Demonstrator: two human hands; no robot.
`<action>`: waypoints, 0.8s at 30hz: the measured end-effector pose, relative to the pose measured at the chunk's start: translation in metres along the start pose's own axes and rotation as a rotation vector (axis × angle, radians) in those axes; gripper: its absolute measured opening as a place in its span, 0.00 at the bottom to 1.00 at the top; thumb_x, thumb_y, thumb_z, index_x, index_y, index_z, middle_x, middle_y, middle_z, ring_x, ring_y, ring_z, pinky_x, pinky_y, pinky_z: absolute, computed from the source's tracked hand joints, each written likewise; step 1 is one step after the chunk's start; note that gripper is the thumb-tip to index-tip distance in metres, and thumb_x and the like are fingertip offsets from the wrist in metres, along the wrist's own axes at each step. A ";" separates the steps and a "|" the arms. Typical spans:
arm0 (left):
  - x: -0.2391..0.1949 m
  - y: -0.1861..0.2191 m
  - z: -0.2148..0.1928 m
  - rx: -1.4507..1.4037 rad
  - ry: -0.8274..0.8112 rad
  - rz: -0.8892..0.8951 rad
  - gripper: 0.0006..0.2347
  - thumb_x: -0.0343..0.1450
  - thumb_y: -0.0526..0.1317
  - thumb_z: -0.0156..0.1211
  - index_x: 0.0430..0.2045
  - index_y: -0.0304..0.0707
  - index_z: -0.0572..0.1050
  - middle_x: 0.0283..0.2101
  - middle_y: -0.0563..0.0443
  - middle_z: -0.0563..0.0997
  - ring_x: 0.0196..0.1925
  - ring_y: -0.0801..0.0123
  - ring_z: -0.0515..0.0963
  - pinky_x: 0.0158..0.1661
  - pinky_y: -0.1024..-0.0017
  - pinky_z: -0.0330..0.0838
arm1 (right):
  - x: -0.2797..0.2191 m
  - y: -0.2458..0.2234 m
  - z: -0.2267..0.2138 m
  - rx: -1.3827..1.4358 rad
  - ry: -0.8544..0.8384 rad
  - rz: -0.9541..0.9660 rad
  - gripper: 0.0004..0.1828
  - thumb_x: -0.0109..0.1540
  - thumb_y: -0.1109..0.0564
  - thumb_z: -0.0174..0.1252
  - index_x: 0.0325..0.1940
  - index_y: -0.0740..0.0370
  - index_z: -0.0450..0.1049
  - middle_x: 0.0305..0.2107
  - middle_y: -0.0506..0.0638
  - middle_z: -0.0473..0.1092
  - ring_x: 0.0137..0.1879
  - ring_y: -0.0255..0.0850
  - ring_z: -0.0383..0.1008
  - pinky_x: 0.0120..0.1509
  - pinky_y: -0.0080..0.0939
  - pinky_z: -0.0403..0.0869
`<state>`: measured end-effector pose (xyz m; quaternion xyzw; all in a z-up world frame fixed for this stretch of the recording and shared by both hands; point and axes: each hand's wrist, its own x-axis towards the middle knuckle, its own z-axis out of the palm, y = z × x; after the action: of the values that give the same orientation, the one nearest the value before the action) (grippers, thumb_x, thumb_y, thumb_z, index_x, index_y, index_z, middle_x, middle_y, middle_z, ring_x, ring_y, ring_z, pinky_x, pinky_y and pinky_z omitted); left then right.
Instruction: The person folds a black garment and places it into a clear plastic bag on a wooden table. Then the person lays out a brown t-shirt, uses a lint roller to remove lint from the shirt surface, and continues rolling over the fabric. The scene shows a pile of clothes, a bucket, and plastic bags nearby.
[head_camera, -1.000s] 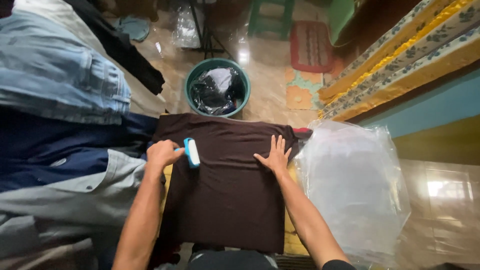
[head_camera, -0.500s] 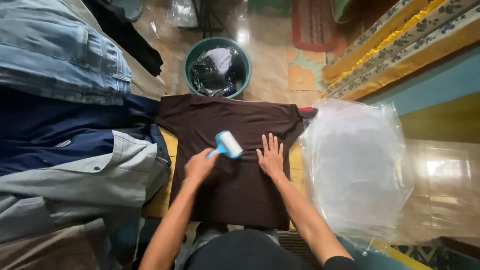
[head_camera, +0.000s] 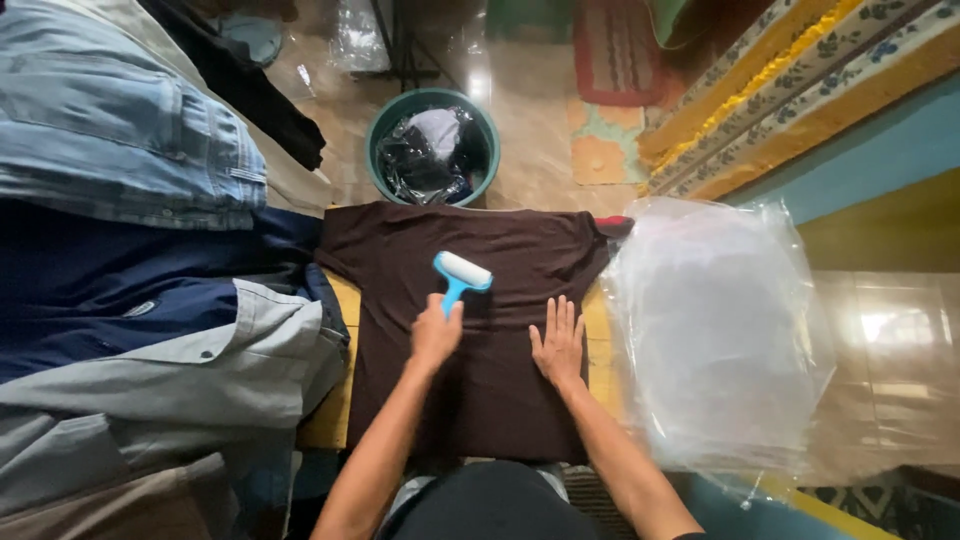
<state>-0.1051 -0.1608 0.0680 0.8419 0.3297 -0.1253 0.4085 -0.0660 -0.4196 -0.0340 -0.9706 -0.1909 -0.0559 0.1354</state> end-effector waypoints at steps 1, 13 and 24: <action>-0.006 0.008 -0.006 0.000 0.004 -0.001 0.19 0.76 0.52 0.50 0.53 0.39 0.70 0.43 0.24 0.82 0.52 0.30 0.81 0.52 0.43 0.74 | 0.002 0.000 0.001 0.003 0.001 -0.003 0.39 0.69 0.39 0.46 0.79 0.62 0.52 0.74 0.65 0.50 0.79 0.61 0.49 0.77 0.70 0.51; -0.035 -0.044 -0.108 0.325 -0.049 -0.216 0.21 0.76 0.55 0.43 0.61 0.52 0.70 0.49 0.29 0.83 0.56 0.35 0.81 0.55 0.44 0.72 | -0.009 0.016 0.008 0.173 0.014 -0.015 0.33 0.71 0.51 0.39 0.80 0.62 0.49 0.75 0.65 0.47 0.79 0.62 0.47 0.78 0.69 0.49; 0.002 0.091 0.108 0.274 -0.118 0.414 0.19 0.75 0.55 0.46 0.52 0.43 0.71 0.38 0.35 0.83 0.43 0.37 0.85 0.45 0.46 0.78 | -0.027 0.009 -0.017 -0.033 -0.108 0.207 0.43 0.64 0.45 0.52 0.77 0.71 0.51 0.72 0.72 0.52 0.77 0.66 0.52 0.76 0.69 0.55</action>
<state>-0.0377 -0.2837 0.0540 0.9302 0.1057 -0.1313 0.3262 -0.0879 -0.4420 -0.0246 -0.9888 -0.0959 0.0074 0.1142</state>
